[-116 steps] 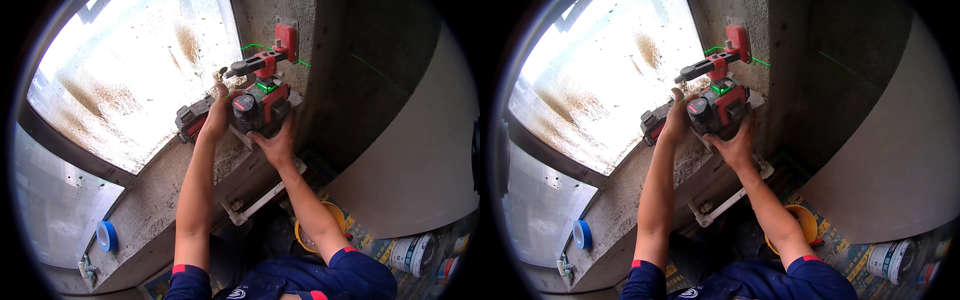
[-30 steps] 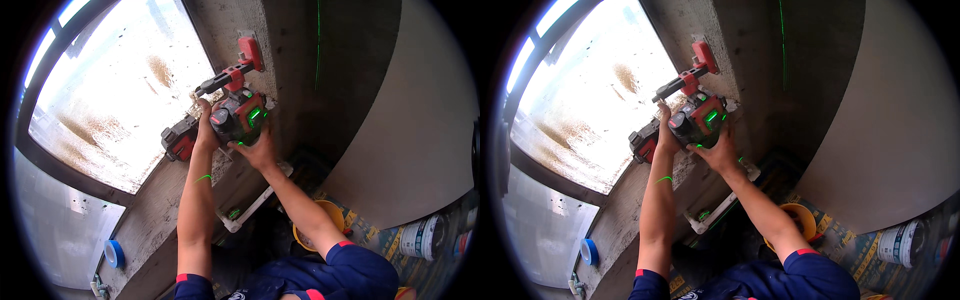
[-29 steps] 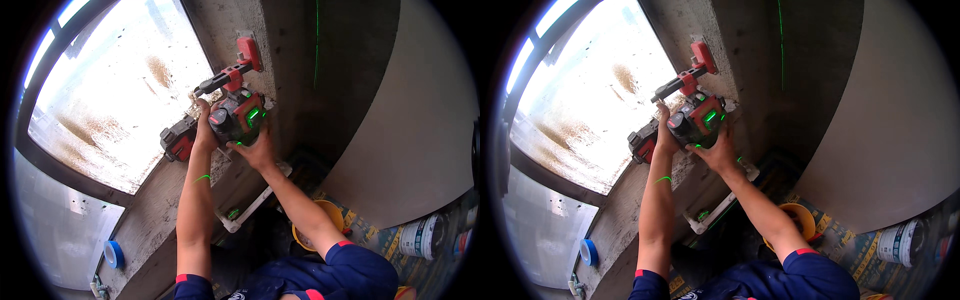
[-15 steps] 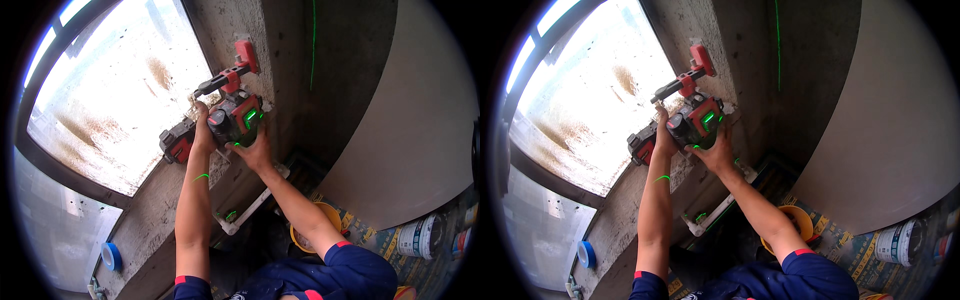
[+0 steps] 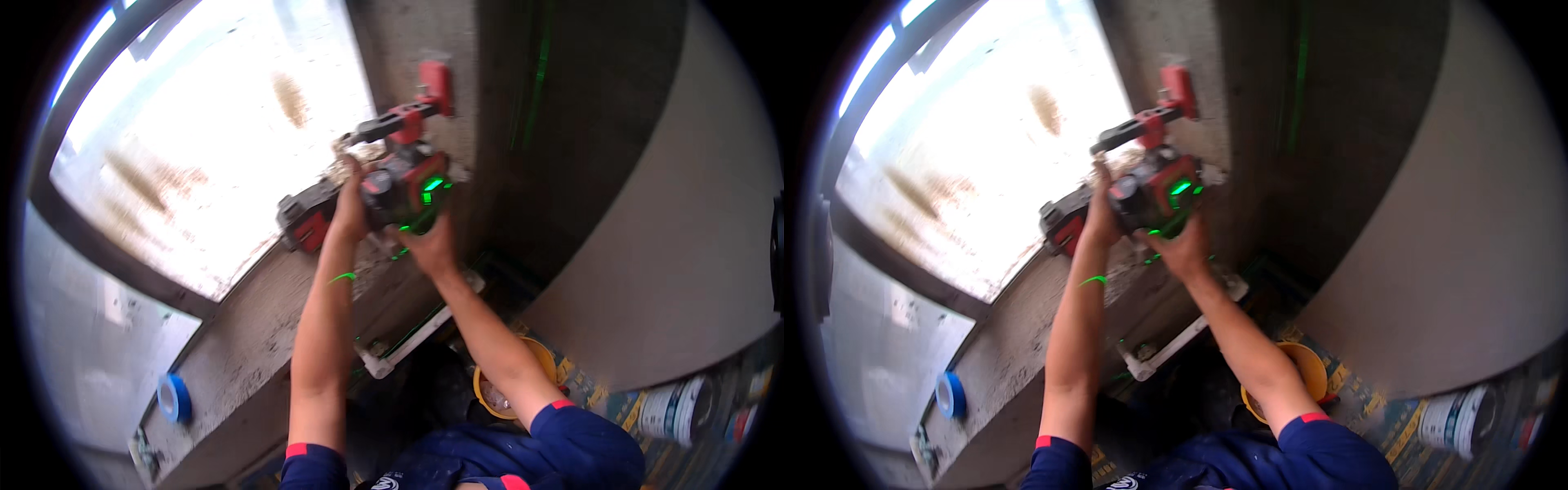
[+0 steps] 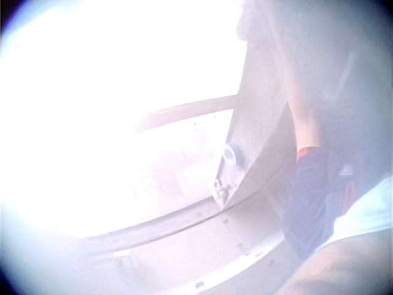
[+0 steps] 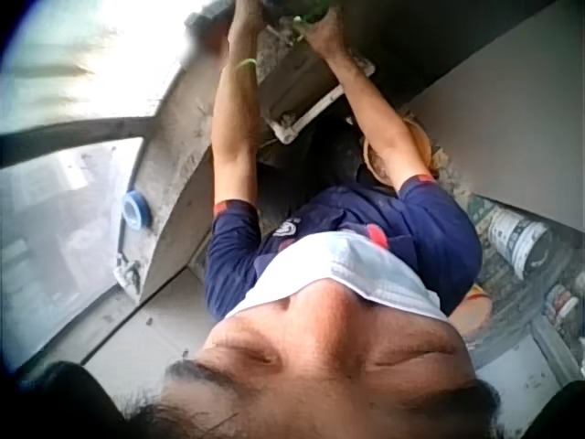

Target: The person uses a laser level to align a small tile piece, applies adhesive to the wall with a trowel, and then applies adhesive to the back of a large tile on the floor using a notched trowel.

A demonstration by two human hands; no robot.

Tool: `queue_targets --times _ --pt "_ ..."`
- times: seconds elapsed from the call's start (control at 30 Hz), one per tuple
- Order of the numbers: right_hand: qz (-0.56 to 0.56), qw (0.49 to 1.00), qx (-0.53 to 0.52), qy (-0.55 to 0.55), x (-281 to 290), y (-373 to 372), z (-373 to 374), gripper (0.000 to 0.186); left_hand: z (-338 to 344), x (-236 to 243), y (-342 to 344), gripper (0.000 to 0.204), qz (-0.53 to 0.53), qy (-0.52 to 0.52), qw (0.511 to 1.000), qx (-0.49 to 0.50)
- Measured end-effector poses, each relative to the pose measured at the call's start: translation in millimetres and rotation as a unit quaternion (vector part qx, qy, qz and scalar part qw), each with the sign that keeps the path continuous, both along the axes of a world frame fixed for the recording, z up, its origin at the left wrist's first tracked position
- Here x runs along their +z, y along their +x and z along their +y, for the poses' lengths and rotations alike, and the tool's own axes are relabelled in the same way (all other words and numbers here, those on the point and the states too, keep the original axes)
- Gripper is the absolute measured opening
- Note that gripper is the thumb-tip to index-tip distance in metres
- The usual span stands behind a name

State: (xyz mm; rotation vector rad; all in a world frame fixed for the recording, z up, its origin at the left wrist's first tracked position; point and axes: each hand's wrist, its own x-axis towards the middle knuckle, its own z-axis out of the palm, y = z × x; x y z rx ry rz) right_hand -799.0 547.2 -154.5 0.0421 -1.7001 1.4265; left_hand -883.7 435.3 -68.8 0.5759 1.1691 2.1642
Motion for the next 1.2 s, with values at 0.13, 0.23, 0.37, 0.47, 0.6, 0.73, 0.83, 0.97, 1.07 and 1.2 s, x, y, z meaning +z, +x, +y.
queue_targets --times 0.13,0.23,0.37,0.47,0.6,0.73,0.83,0.97,1.07,1.2 --pt "-0.077 0.997 0.005 -0.024 9 26 26 0.046 22 -8 30 0.063 0.103 -0.194 0.943 0.249" --pt "-0.013 0.996 -0.015 0.083 -21 14 58 0.052 40 -24 32 0.057 0.215 -0.181 0.912 0.299" --pt "0.038 0.985 -0.041 0.164 -9 22 47 0.053 23 -21 52 0.049 0.262 -0.183 0.877 0.358" --pt "0.002 0.989 -0.015 0.146 -9 19 55 0.05 17 -14 79 0.048 0.273 -0.128 0.871 0.388" --pt "-0.033 0.985 -0.019 0.167 -1 13 55 0.046 13 -47 122 0.052 0.311 -0.123 0.803 0.492" --pt "-0.053 0.986 -0.012 0.158 1 6 67 0.044 -17 -56 204 0.052 0.321 -0.147 0.843 0.406" --pt "-0.031 0.983 -0.001 0.179 2 16 43 0.047 -51 -97 269 0.052 0.299 -0.204 0.87 0.336" --pt "0.045 0.971 -0.045 0.231 13 32 26 0.048 -105 -141 347 0.048 0.273 -0.288 0.865 0.306" --pt "0.029 0.981 -0.034 0.189 11 24 40 0.046 -139 -154 368 0.046 0.192 -0.374 0.859 0.293" --pt "-0.031 0.986 -0.057 0.154 11 29 34 0.04 -168 -165 372 0.035 0.126 -0.468 0.802 0.348"
